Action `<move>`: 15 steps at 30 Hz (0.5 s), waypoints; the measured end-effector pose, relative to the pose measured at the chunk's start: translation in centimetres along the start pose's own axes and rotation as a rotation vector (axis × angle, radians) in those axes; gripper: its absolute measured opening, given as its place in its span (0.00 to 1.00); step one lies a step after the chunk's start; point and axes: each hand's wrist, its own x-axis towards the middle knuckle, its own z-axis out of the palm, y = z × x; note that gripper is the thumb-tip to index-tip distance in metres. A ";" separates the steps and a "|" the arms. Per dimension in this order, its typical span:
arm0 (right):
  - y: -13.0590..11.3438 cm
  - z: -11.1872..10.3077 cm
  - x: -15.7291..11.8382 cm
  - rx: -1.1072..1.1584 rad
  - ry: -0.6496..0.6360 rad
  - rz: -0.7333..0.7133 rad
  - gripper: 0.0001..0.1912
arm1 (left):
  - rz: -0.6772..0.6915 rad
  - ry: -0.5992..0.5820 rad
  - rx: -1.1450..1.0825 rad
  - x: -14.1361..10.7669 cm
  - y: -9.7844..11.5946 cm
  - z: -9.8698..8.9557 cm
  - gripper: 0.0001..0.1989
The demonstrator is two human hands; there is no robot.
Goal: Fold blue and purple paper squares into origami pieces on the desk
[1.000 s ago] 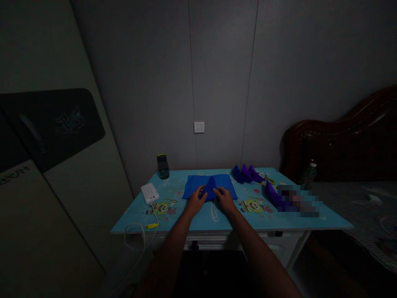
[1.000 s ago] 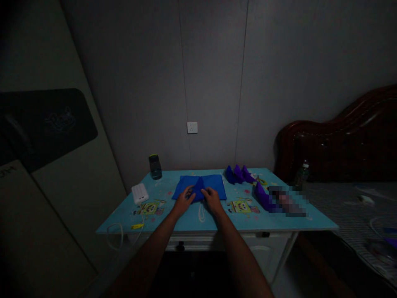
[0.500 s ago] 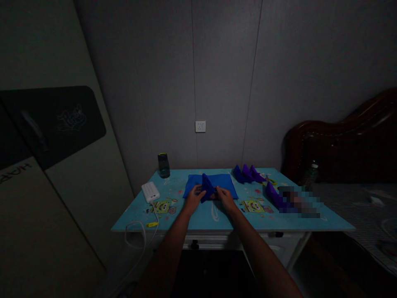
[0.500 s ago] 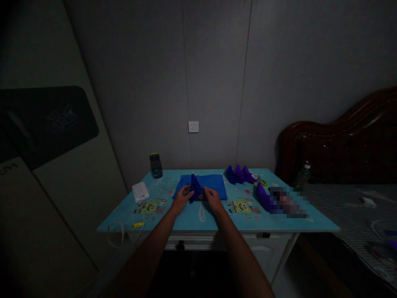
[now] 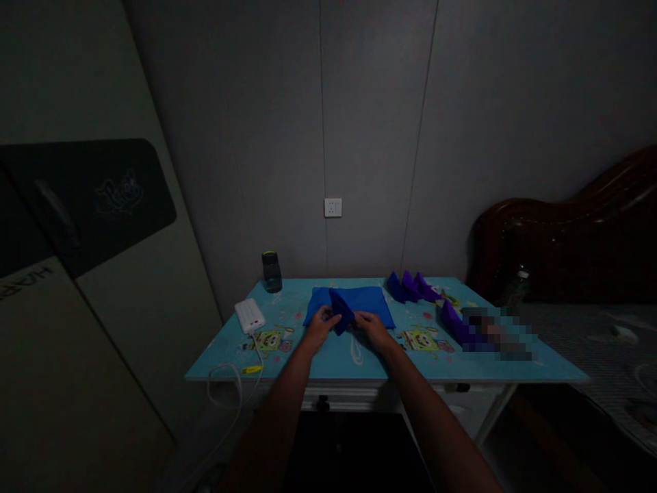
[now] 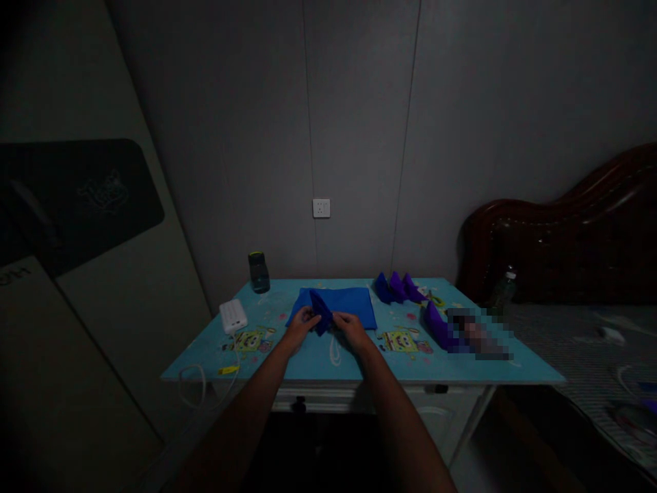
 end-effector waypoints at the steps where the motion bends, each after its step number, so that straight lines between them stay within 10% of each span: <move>1: 0.0 0.0 0.0 0.008 -0.012 0.005 0.24 | -0.006 -0.008 -0.005 -0.1 0.2 0.0 0.23; 15: 0.3 0.0 0.0 0.072 -0.074 0.001 0.27 | -0.070 -0.111 -0.022 -0.6 1.3 0.2 0.24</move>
